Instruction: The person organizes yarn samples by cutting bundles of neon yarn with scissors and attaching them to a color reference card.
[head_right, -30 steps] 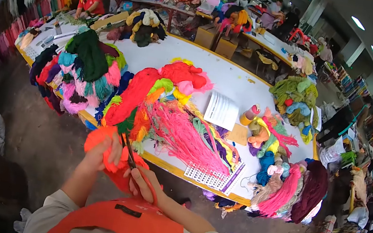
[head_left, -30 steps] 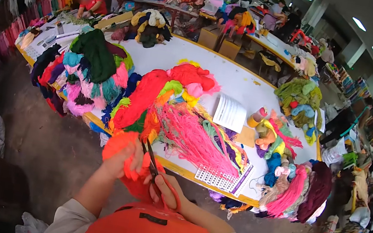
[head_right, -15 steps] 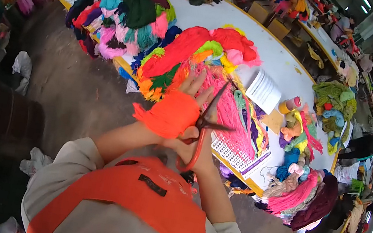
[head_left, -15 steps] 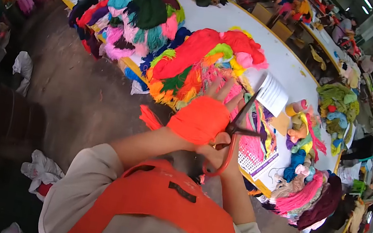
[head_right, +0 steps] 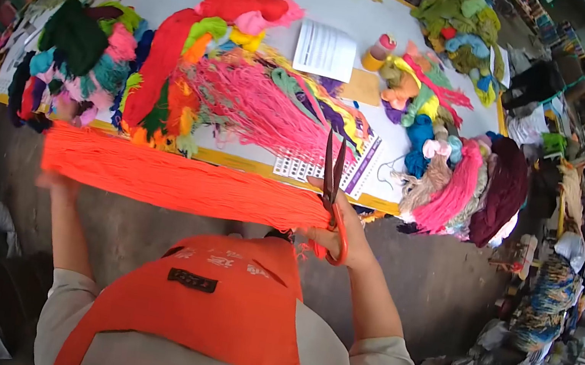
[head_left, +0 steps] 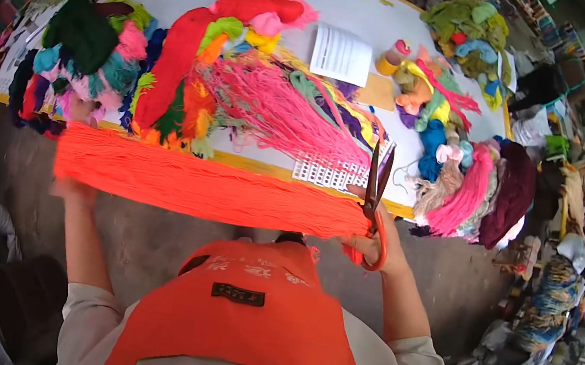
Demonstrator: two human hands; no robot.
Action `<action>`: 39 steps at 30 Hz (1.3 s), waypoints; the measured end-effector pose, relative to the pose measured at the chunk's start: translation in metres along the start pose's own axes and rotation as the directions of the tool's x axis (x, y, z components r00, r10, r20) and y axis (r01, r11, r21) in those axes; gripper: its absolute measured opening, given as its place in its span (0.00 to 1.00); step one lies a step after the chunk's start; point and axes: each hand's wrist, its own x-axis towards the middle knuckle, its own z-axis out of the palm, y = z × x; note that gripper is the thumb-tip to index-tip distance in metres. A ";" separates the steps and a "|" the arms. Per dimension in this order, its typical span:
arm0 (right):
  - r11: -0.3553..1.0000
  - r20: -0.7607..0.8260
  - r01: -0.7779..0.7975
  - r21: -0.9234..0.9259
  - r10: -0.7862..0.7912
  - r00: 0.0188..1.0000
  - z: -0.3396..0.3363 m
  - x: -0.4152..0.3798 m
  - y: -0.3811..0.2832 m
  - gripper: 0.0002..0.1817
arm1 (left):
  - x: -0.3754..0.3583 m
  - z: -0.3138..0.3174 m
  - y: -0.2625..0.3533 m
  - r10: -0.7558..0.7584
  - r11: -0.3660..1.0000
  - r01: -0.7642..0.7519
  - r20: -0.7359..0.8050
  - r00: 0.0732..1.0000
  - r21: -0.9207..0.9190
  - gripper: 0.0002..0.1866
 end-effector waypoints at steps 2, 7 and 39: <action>0.999 0.027 0.041 -0.013 -0.041 0.999 -0.011 -0.002 0.023 0.42 | 0.014 0.037 0.025 0.116 0.890 -0.216 -0.260 0.959 -0.401 0.55; 0.920 -0.333 -0.349 0.178 0.390 0.858 -0.087 0.019 0.181 0.22 | 0.023 0.058 0.014 0.042 0.644 0.007 0.045 0.998 -0.765 0.28; 0.895 0.044 0.399 0.200 -0.415 0.909 0.015 0.200 -0.039 0.08 | 0.081 0.204 -0.119 -0.367 0.883 0.358 0.031 0.930 -0.304 0.30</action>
